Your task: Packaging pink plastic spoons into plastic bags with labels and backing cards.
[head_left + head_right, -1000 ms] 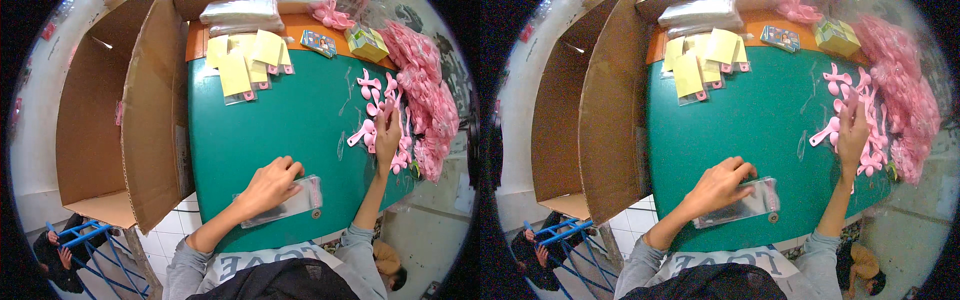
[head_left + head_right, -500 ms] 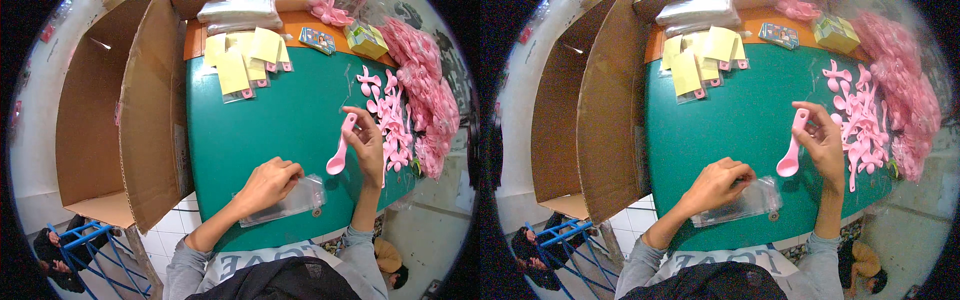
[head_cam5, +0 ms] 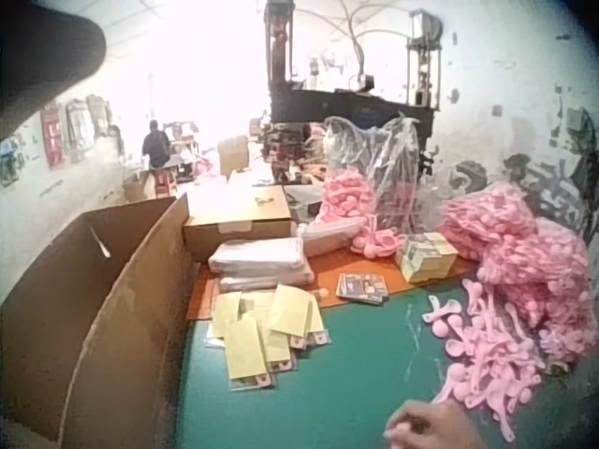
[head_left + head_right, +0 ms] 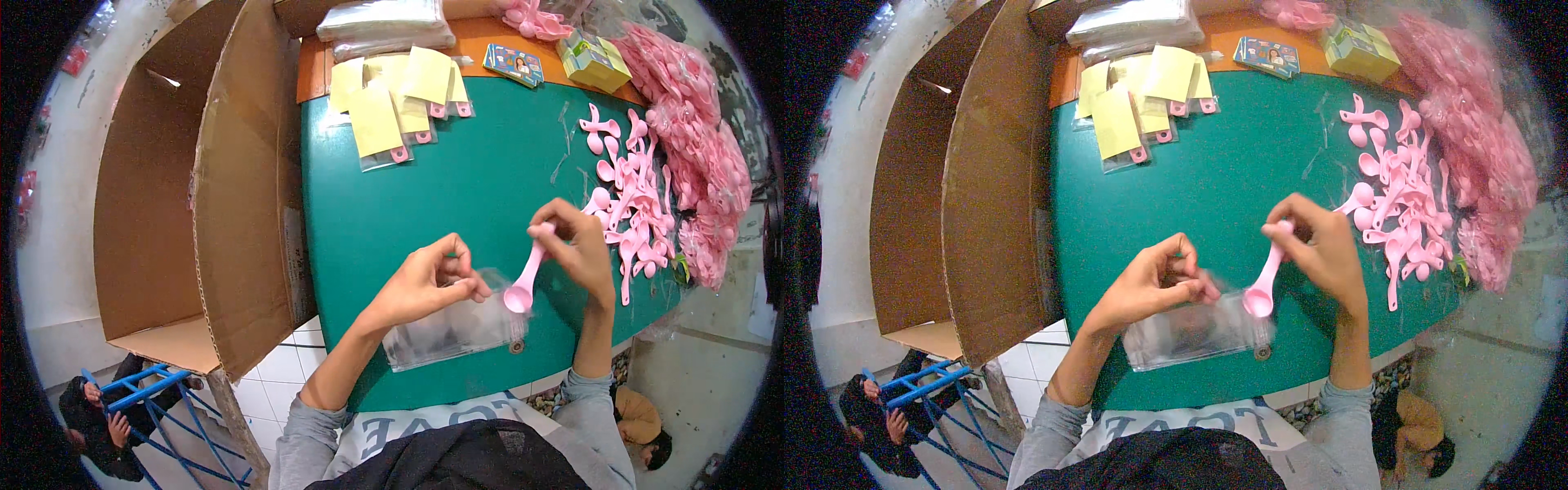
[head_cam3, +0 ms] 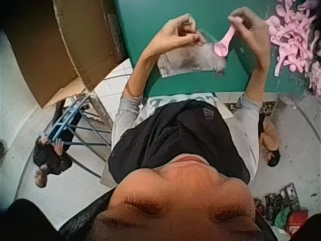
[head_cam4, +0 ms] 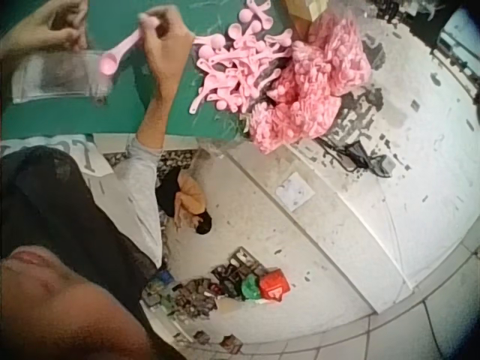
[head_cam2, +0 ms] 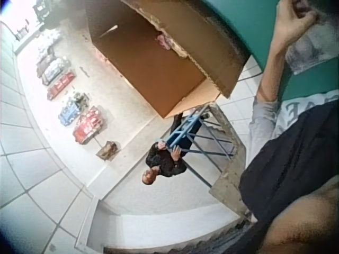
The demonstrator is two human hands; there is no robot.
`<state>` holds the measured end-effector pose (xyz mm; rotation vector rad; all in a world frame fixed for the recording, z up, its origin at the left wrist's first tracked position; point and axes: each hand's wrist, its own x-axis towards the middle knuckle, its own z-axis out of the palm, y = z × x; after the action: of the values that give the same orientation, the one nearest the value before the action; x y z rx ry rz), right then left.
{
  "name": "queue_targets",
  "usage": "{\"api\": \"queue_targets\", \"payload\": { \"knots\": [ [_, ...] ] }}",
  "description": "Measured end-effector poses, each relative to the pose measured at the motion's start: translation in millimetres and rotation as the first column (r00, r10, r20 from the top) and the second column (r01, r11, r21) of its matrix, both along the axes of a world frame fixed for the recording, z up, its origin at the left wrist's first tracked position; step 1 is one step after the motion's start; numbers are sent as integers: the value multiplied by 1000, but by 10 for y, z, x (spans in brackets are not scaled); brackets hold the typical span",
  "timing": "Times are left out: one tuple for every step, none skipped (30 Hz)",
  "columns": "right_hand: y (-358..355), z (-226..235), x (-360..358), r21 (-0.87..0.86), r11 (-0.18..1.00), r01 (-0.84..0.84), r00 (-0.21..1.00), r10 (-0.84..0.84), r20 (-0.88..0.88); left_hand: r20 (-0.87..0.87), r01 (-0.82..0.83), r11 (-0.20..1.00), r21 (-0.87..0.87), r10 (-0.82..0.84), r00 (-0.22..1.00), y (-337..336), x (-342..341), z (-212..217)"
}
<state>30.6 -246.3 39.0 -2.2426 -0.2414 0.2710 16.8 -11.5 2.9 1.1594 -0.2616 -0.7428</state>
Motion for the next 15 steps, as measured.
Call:
{"api": "queue_targets", "payload": {
  "knots": [
    [6, 23, -1, 157, 979, 131, 991, -129, -25, -78, 10, 1000, 1, -10, 997, -2, 5, 1],
    [12, 32, -1, 305, 916, 260, 966, -250, -71, -78, 6, 1000, 3, -6, 997, -2, 4, -3],
    [15, 34, -7, 304, 916, 261, 965, -252, -70, -75, 8, 999, 36, -5, 997, -13, 10, -4],
    [25, 31, -13, 394, 872, 289, 951, -310, -11, -71, 10, 998, 69, -5, 997, -23, 14, -8],
    [36, 33, -20, 483, 821, 305, 928, -370, 43, -70, 11, 998, 68, -7, 998, -32, 14, -29],
    [57, 39, -30, 495, 814, 303, 921, -384, 68, -56, -16, 997, 78, 20, 998, -31, 7, -71],
    [69, 34, -37, 496, 814, 302, 921, -383, 67, -41, -43, 995, 88, 46, 998, -27, 3, -92],
    [80, 28, -42, 517, 801, 303, 908, -407, 98, -41, -44, 995, 90, 48, 998, -21, 7, -87],
    [83, 24, -48, 535, 788, 305, 892, -433, 128, -54, -50, 994, 100, 56, 997, -19, 19, -79],
    [86, 26, -51, 535, 787, 306, 892, -434, 127, -68, -55, 992, 110, 63, 996, -16, 29, -71],
    [89, 33, -54, 535, 781, 321, 881, -454, 133, -69, -54, 992, 111, 62, 996, -11, 34, -68],
    [92, 43, -57, 536, 775, 335, 870, -473, 140, -55, -64, 991, 121, 71, 996, -3, 38, -60],
    [92, 52, -60, 537, 774, 335, 870, -473, 140, -42, -73, 989, 132, 79, 996, 0, 42, -51],
    [92, 59, -65, 528, 780, 336, 867, -475, 148, -42, -72, 989, 132, 78, 996, -1, 46, -32],
    [94, 59, -68, 519, 785, 338, 866, -476, 157, -57, -85, 986, 144, 94, 994, -3, 49, -10]
  ]
}}
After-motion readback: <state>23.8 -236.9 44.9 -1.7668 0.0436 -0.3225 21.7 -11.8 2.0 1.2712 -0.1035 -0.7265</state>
